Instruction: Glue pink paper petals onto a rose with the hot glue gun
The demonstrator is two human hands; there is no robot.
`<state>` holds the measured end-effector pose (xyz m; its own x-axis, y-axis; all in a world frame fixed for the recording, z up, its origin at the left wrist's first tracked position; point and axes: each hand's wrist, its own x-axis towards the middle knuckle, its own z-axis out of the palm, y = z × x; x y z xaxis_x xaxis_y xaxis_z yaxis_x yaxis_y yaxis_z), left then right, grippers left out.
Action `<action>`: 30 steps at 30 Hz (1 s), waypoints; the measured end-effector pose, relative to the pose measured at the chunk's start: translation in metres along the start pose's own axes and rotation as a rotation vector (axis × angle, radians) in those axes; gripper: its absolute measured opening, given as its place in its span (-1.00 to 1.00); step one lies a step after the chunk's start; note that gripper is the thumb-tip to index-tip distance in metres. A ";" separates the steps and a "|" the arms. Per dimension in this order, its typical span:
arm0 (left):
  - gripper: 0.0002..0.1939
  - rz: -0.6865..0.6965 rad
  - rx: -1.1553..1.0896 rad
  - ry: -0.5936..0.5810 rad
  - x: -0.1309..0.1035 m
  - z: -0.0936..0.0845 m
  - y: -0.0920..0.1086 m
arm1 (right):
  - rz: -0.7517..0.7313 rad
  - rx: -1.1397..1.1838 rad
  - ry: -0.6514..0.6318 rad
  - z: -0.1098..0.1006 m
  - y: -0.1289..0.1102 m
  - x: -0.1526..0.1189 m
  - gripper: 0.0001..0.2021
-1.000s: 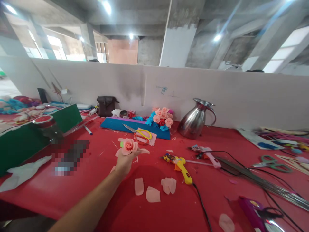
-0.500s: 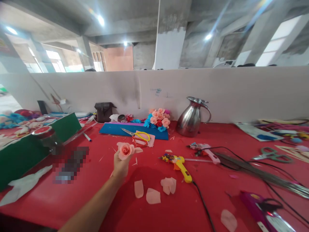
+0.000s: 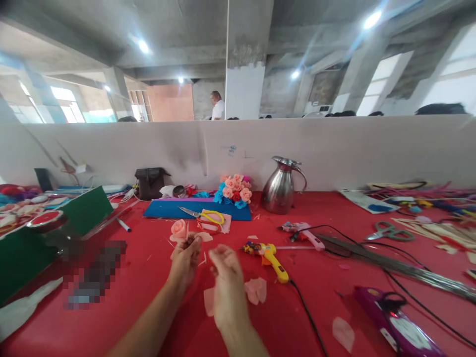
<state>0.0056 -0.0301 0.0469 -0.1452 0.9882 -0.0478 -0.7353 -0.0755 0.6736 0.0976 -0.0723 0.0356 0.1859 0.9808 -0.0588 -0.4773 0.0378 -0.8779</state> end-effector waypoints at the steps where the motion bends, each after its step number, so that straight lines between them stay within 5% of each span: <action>1: -0.71 -0.029 -0.027 0.008 -0.001 0.002 0.001 | 0.048 0.046 0.003 0.009 0.002 -0.001 -0.75; 5: -0.65 -0.115 -0.070 0.068 -0.006 0.007 0.004 | 0.140 0.268 -0.033 0.038 0.008 0.001 -0.71; 9: -0.64 -0.132 -0.067 0.067 -0.009 0.007 0.003 | 0.140 0.335 -0.029 0.043 0.013 0.006 -0.78; 15: -0.71 -0.082 -0.053 -0.018 -0.004 0.000 0.001 | 0.113 0.343 0.040 0.031 0.000 0.023 -0.86; 23: -0.75 -0.172 0.104 -0.157 0.004 -0.010 0.008 | 0.189 0.096 -0.330 -0.005 -0.031 0.040 -0.91; 30: -0.78 -0.252 0.107 -0.209 0.005 -0.009 0.012 | 0.236 -0.060 -0.414 -0.010 -0.024 0.034 -0.95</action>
<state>-0.0103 -0.0269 0.0478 0.1792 0.9807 -0.0777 -0.6558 0.1780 0.7336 0.1242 -0.0413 0.0503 -0.2851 0.9555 -0.0759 -0.4128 -0.1939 -0.8899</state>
